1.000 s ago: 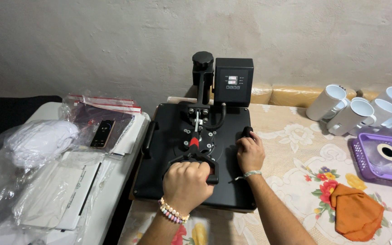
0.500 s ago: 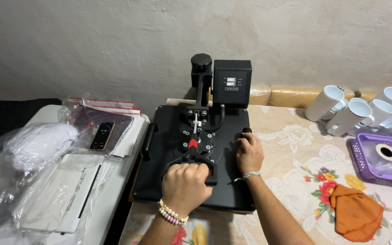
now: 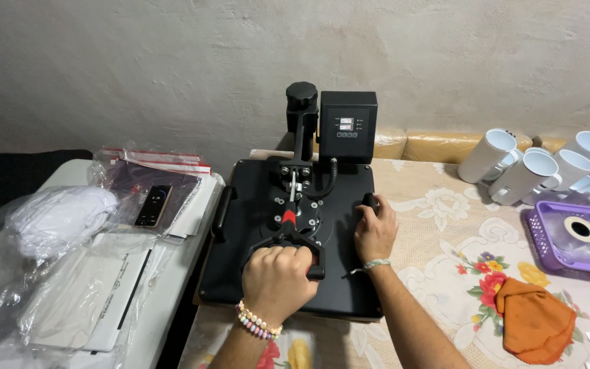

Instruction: Adjusting a heat press, arranging small items on the bed, and performing a heat press cycle.

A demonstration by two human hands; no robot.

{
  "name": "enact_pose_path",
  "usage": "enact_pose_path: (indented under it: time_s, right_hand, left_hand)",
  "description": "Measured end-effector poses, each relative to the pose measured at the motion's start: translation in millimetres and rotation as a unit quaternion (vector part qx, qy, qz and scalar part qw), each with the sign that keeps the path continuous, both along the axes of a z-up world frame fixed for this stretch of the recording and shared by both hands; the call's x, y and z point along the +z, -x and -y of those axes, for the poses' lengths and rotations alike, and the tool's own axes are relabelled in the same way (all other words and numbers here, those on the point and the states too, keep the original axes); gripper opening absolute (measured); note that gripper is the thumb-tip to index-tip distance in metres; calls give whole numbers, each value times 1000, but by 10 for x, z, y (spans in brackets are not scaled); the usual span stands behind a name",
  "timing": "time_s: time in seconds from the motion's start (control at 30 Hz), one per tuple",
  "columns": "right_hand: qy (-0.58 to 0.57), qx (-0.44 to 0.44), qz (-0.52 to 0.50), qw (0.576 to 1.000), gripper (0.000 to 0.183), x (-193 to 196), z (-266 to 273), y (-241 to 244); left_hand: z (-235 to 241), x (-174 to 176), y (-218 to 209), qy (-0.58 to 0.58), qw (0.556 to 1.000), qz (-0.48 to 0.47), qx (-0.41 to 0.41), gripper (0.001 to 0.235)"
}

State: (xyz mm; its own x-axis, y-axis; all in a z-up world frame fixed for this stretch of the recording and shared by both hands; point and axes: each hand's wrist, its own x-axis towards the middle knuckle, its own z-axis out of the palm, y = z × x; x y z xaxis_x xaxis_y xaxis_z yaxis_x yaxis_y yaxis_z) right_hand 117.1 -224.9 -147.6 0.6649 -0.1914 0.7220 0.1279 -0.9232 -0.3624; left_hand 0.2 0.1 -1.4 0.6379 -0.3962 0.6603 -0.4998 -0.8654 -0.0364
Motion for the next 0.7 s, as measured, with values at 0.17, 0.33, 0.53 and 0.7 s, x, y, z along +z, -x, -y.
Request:
enact_pose_path:
  time_s: [0.17, 0.33, 0.53, 0.7]
  right_hand:
    - [-17, 26, 3, 1000, 38, 23, -1, 11]
    - [-10, 18, 10, 1000, 37, 26, -4, 7]
    - [-1, 0, 11, 1000, 41, 31, -12, 11]
    - [-18, 17, 5, 1000, 41, 37, -5, 13]
  left_hand:
    - [3, 9, 4, -3, 1000, 3, 2, 23]
    - [5, 22, 6, -2, 1000, 9, 3, 23]
    - [1, 11, 1, -3, 1000, 5, 1, 22]
    - [3, 17, 6, 0, 1000, 7, 1, 23]
